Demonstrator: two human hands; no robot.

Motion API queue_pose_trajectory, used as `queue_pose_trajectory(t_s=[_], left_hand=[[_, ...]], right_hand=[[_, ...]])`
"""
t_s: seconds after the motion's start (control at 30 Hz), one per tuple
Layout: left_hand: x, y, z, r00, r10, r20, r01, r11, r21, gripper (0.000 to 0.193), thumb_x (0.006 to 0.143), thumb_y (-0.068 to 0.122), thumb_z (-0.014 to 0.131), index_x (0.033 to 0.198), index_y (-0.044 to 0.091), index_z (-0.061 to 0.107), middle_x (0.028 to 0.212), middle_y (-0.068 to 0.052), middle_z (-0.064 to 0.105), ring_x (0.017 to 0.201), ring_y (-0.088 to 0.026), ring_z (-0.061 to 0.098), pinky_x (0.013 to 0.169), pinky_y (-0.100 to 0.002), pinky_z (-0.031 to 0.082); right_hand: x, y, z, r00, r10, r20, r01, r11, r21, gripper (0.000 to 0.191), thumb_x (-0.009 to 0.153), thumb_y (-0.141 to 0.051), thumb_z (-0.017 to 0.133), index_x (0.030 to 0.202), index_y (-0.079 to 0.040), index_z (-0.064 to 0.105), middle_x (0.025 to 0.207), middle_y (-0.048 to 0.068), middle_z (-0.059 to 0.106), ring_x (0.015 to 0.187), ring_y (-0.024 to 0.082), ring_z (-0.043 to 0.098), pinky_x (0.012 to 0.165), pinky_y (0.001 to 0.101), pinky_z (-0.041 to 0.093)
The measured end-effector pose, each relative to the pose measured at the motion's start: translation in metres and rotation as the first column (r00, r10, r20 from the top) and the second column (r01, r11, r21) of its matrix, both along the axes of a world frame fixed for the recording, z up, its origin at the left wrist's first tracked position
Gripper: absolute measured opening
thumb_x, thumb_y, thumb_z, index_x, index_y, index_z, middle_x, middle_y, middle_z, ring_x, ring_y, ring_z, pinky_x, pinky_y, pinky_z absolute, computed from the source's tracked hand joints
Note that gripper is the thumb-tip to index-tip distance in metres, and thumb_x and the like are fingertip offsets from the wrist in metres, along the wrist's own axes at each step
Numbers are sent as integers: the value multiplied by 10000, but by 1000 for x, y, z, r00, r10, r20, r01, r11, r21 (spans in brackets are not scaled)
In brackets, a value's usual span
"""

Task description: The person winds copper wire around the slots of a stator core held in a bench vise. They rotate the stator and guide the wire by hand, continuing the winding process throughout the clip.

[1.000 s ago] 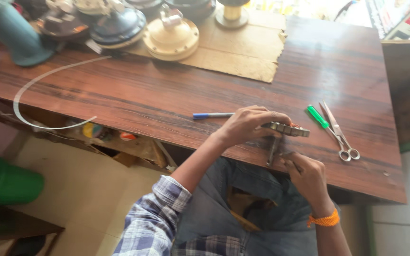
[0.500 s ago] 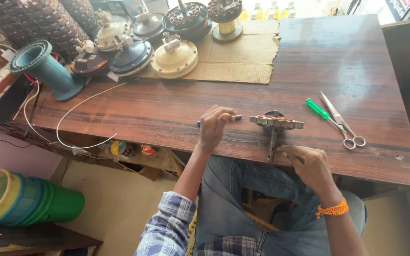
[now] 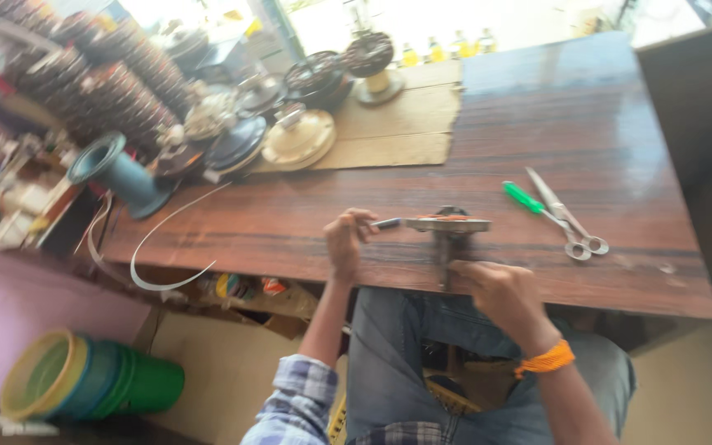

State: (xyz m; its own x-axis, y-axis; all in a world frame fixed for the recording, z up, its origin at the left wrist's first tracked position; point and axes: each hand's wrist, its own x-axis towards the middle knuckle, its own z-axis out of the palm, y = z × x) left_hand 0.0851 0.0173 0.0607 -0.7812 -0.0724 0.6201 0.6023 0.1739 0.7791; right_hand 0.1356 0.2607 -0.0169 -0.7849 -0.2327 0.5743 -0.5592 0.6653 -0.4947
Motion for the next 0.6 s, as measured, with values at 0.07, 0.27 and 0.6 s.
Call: queue_pose_trajectory(t_s=[0.07, 0.27, 0.6], left_hand=[[-2, 12, 0, 999, 22, 24, -21, 999, -40, 662, 1130, 491, 333, 908, 9, 728, 750, -51, 717, 642, -98, 654, 543, -240, 471], [3, 40, 5, 996, 86, -6, -82, 917, -390, 676, 1132, 471, 321, 868, 5, 734, 630, -32, 638, 532, -75, 556, 519, -247, 420], [1, 33, -4, 996, 33, -82, -51, 972, -228, 444, 1129, 307, 469, 844, 24, 659, 754, -67, 678, 634, -85, 594, 594, -254, 451]], right_hand=[[0, 9, -5, 999, -9, -36, 10, 1000, 24, 306, 784, -67, 696, 1048, -191, 786, 804, 62, 758, 661, 266, 720, 576, 407, 554], [0, 24, -7, 996, 26, -84, -26, 1000, -5, 329, 779, -51, 667, 1049, -195, 787, 782, 37, 732, 658, 261, 702, 597, 403, 552], [-4, 22, -12, 994, 28, -104, -34, 998, -52, 327, 786, -33, 654, 1034, -199, 788, 842, 40, 732, 723, 257, 716, 628, 389, 565]])
